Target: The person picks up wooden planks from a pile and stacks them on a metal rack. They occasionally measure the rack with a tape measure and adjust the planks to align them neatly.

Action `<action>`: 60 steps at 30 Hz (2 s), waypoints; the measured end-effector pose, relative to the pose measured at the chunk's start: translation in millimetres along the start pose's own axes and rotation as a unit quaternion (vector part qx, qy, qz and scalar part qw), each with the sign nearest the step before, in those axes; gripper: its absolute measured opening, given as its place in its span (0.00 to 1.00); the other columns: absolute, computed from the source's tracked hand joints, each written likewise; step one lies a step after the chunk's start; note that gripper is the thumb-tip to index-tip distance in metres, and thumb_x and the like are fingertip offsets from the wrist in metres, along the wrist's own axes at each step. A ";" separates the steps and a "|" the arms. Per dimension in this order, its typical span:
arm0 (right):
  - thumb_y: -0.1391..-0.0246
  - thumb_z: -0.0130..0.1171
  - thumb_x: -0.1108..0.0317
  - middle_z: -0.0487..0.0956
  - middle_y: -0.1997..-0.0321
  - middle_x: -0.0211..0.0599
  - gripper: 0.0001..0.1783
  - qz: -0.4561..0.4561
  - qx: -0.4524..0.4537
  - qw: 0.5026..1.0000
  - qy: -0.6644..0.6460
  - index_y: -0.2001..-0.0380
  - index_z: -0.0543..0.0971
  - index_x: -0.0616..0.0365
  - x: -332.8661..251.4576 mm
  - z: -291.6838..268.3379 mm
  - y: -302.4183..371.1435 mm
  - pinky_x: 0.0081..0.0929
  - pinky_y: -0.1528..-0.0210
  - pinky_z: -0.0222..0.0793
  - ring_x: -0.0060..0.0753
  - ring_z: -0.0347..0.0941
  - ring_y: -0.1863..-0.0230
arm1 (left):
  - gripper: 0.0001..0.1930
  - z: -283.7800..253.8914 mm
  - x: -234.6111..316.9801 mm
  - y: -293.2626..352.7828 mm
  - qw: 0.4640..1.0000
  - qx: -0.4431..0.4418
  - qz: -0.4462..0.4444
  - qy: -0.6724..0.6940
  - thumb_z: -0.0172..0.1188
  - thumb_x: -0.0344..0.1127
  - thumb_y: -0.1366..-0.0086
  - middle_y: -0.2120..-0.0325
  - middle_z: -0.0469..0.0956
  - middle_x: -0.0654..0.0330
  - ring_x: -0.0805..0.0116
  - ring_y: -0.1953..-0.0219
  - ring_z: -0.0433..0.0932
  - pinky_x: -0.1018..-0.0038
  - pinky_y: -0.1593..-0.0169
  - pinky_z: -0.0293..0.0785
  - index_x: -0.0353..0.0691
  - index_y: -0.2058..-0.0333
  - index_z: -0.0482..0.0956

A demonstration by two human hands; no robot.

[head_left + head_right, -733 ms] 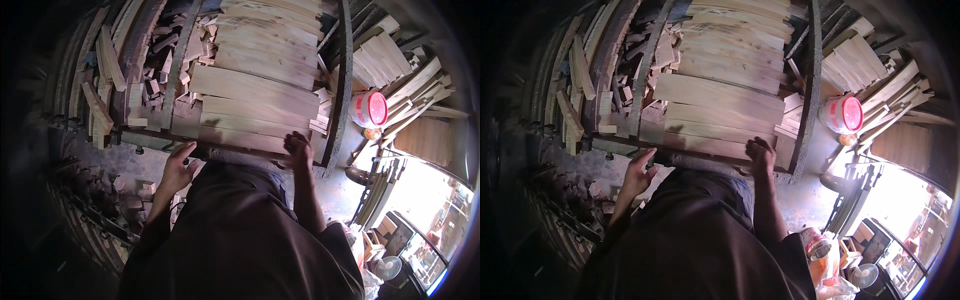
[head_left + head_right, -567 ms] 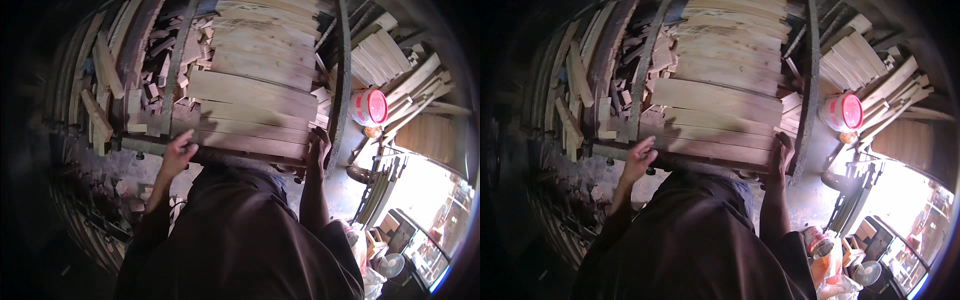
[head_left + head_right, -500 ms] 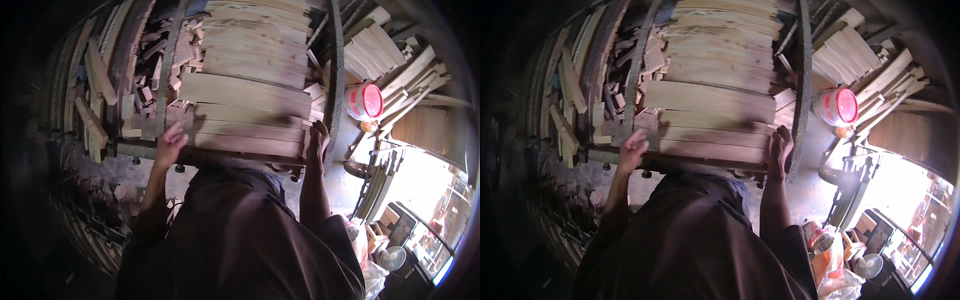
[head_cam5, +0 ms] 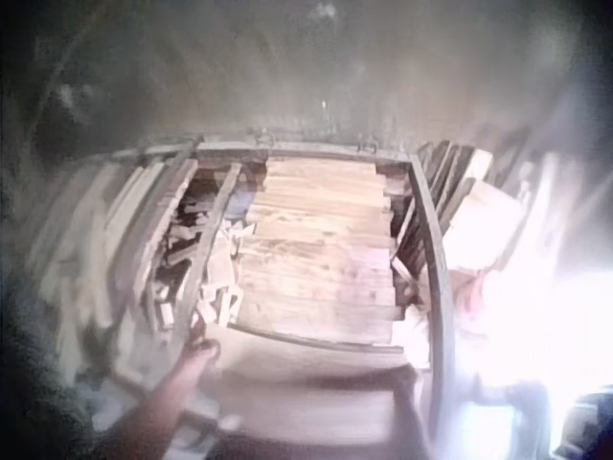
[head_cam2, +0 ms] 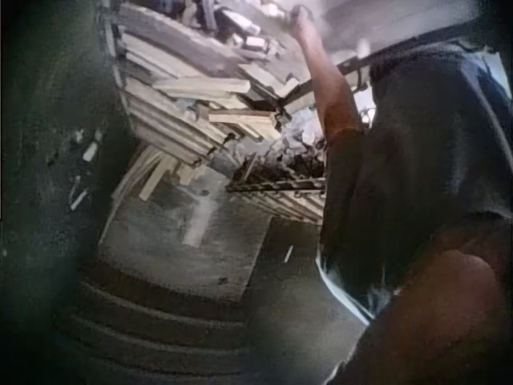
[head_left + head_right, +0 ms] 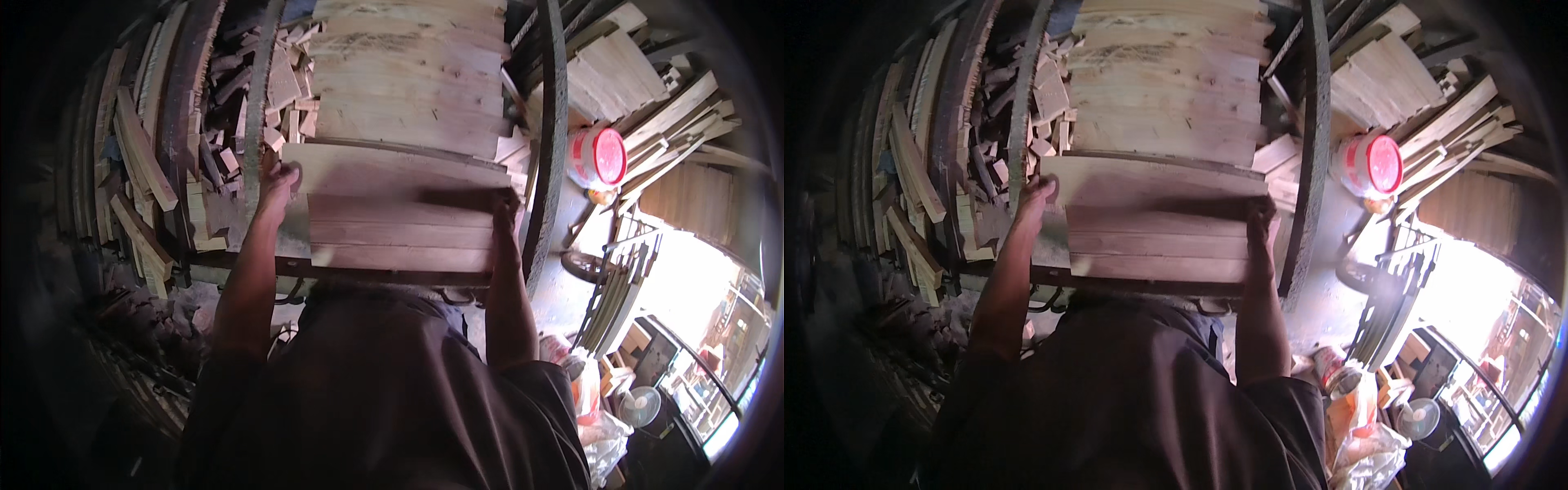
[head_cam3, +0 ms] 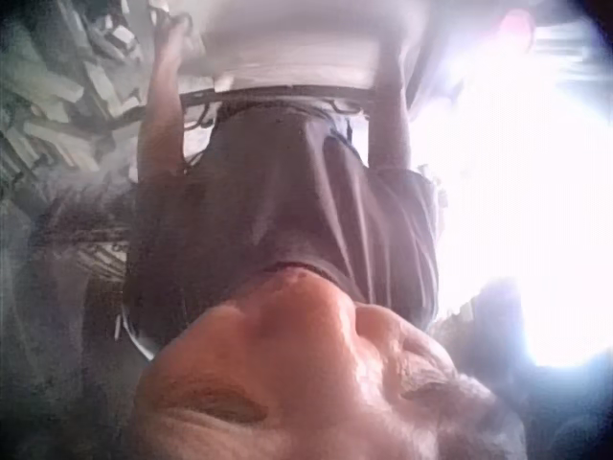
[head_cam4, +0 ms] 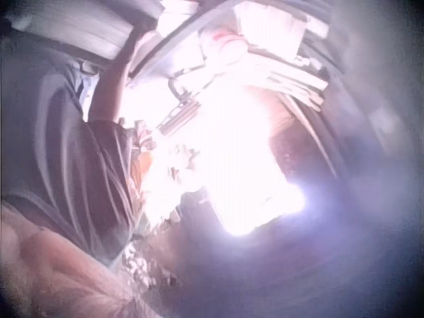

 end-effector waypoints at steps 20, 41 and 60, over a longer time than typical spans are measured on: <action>0.48 0.63 0.74 0.82 0.64 0.30 0.13 0.010 -0.096 0.988 -0.117 0.57 0.82 0.59 6.1 -40.8 -3.3 0.22 0.57 0.71 0.22 0.76 0.63 | 0.12 8.6 4.4 50.1 0.996 -0.071 -0.027 0.036 0.63 0.32 0.38 0.58 0.78 0.67 0.76 0.55 0.73 0.76 0.47 0.64 0.40 0.55 0.80; 0.48 0.60 0.63 0.83 0.64 0.35 0.21 0.052 -0.151 0.975 0.155 0.52 0.81 0.62 114.4 -53.3 87.4 0.27 0.61 0.73 0.24 0.76 0.65 | 0.40 15.0 -81.7 113.1 0.976 -0.102 -0.182 0.069 0.59 0.40 0.39 0.36 0.63 0.56 0.54 0.31 0.54 0.45 0.33 0.40 0.46 0.30 0.52; 0.49 0.61 0.67 0.80 0.78 0.31 0.18 0.171 -0.034 0.983 0.058 0.53 0.84 0.51 95.8 -50.1 92.9 0.26 0.77 0.68 0.18 0.70 0.79 | 0.08 10.3 -118.3 112.3 0.986 -0.033 -0.139 0.088 0.60 0.37 0.43 0.74 0.64 0.75 0.79 0.71 0.61 0.70 0.66 0.58 0.58 0.68 0.69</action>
Point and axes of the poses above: each hand's wrist, its own y-axis away from the middle knuckle, its own z-axis out of the palm, x = y × z, the point moved 6 cm from there along -y, towards the middle knuckle
